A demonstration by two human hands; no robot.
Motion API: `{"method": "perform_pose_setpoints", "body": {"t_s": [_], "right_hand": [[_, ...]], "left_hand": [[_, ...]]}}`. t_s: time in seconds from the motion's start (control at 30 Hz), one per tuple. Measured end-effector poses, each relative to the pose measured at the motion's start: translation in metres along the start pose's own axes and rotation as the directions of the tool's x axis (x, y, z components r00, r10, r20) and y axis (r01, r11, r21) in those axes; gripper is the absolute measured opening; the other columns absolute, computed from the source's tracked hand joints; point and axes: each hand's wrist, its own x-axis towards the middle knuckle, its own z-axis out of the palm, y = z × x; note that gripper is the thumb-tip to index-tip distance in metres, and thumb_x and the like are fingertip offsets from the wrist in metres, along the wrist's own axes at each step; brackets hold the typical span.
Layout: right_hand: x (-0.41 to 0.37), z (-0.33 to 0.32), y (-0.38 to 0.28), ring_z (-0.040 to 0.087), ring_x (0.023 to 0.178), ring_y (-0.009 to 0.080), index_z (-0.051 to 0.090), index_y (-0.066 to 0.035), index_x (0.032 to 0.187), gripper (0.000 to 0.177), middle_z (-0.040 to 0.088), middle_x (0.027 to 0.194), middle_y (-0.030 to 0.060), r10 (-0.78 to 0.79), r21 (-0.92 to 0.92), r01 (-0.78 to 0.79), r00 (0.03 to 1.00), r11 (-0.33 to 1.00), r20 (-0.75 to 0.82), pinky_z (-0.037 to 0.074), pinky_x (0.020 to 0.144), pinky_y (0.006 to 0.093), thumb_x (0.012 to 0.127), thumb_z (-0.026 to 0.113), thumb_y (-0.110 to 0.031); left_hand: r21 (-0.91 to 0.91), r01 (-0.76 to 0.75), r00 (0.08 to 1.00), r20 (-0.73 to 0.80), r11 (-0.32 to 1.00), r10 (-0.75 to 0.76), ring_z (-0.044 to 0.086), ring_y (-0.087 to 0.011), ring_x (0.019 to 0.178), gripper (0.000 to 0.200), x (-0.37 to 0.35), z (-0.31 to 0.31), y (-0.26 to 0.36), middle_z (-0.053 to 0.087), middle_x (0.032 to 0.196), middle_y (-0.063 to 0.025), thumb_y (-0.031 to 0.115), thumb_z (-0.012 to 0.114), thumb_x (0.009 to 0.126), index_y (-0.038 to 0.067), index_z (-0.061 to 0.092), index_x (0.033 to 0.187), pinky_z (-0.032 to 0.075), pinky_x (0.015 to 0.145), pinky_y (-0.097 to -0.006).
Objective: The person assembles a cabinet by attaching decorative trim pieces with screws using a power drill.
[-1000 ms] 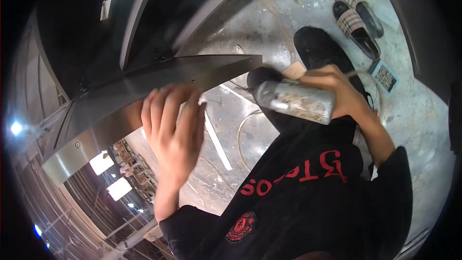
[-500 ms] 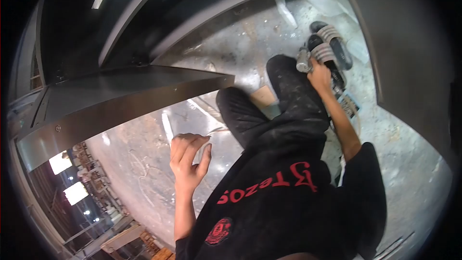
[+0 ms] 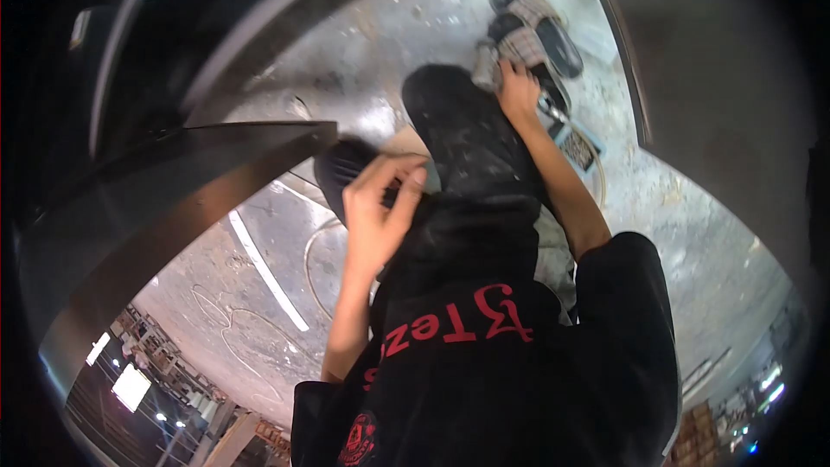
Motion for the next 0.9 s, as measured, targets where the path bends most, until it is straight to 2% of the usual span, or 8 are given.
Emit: {"method": "perform_pose_setpoints", "body": {"t_s": [0.2,0.3,0.4,0.5,0.63,0.67,0.87,0.9], "right_hand": [[-0.015,-0.021,0.002,0.062,0.101,0.0374,0.058,-0.008,0.124,0.056,0.062,0.113,0.0153,-0.051,0.139,0.043,0.997,0.989,0.054,0.050,0.086,0.0448,0.070,0.075,-0.011],[-0.043,-0.035,0.020,0.064,0.095,0.0373,0.064,-0.006,0.113,0.042,0.064,0.108,0.0154,-0.219,0.162,0.258,0.949,0.952,-0.228,0.052,0.081,0.0455,0.072,0.071,-0.011],[-0.093,-0.081,0.045,0.065,0.086,0.0414,0.069,-0.004,0.095,0.024,0.067,0.096,0.0204,0.166,0.379,-0.121,0.982,0.918,-0.088,0.053,0.074,0.0496,0.076,0.066,-0.018],[-0.143,-0.034,0.115,0.067,0.082,0.0411,0.066,0.002,0.089,0.025,0.068,0.087,0.0235,0.237,-0.002,-0.242,0.950,0.970,0.201,0.052,0.073,0.0493,0.079,0.066,-0.021],[-0.177,-0.071,0.090,0.062,0.088,0.0420,0.062,0.003,0.108,0.032,0.065,0.098,0.0259,0.152,0.188,-0.161,0.986,0.969,0.061,0.049,0.076,0.0475,0.085,0.060,-0.019],[-0.173,-0.022,0.117,0.060,0.095,0.0431,0.062,0.003,0.114,0.036,0.063,0.103,0.0269,0.129,0.220,-0.095,0.981,0.971,-0.145,0.048,0.083,0.0475,0.085,0.061,-0.018],[-0.146,0.078,0.195,0.064,0.088,0.0388,0.065,0.000,0.106,0.038,0.065,0.091,0.0214,-0.040,-0.197,0.009,0.987,0.980,-0.154,0.050,0.077,0.0483,0.080,0.068,-0.028],[-0.154,-0.010,0.137,0.066,0.087,0.0388,0.067,-0.001,0.101,0.030,0.067,0.090,0.0223,0.153,-0.110,-0.152,0.988,0.982,-0.001,0.052,0.076,0.0486,0.085,0.063,-0.026]], "left_hand": [[-0.024,0.158,0.987,-0.029,0.987,-0.158,0.066,-0.0149,0.076,0.019,-0.063,0.014,-0.028,0.070,0.084,-0.0111,0.012,0.062,0.092,-0.003,0.068,0.104,0.049,0.069,-0.0273],[-0.001,0.126,0.990,-0.062,0.992,-0.126,0.066,-0.0148,0.077,0.021,-0.099,0.024,-0.027,0.070,0.084,-0.0114,0.015,0.062,0.093,-0.003,0.068,0.104,0.050,0.073,-0.0284],[-0.095,0.143,0.984,-0.089,0.985,-0.152,0.065,-0.0142,0.078,0.021,-0.121,0.040,-0.034,0.070,0.084,-0.0099,0.013,0.062,0.093,-0.004,0.068,0.103,0.050,0.073,-0.0276],[-0.166,0.099,0.984,-0.132,0.981,-0.122,0.067,-0.0151,0.079,0.020,-0.124,0.058,-0.032,0.071,0.086,-0.0115,0.012,0.061,0.093,-0.003,0.069,0.102,0.052,0.072,-0.0286],[0.014,-0.162,0.986,-0.046,0.987,0.163,0.069,-0.0238,0.076,0.020,-0.105,0.057,-0.008,0.070,0.087,-0.0141,0.015,0.064,0.089,0.000,0.068,0.103,0.053,0.070,-0.0334],[0.008,-0.292,0.953,-0.083,0.956,0.291,0.067,-0.0263,0.074,0.020,-0.097,0.061,-0.018,0.068,0.087,-0.0155,0.016,0.064,0.089,0.000,0.068,0.101,0.052,0.069,-0.0343],[-0.096,-0.325,0.944,-0.099,0.941,0.316,0.065,-0.0228,0.072,0.024,-0.062,0.051,-0.015,0.069,0.089,-0.0138,0.021,0.062,0.092,0.000,0.067,0.104,0.050,0.066,-0.0345],[-0.067,-0.329,0.942,-0.091,0.942,0.322,0.065,-0.0223,0.071,0.023,-0.058,0.056,-0.018,0.069,0.087,-0.0141,0.020,0.063,0.092,0.000,0.067,0.103,0.050,0.066,-0.0341]]}}
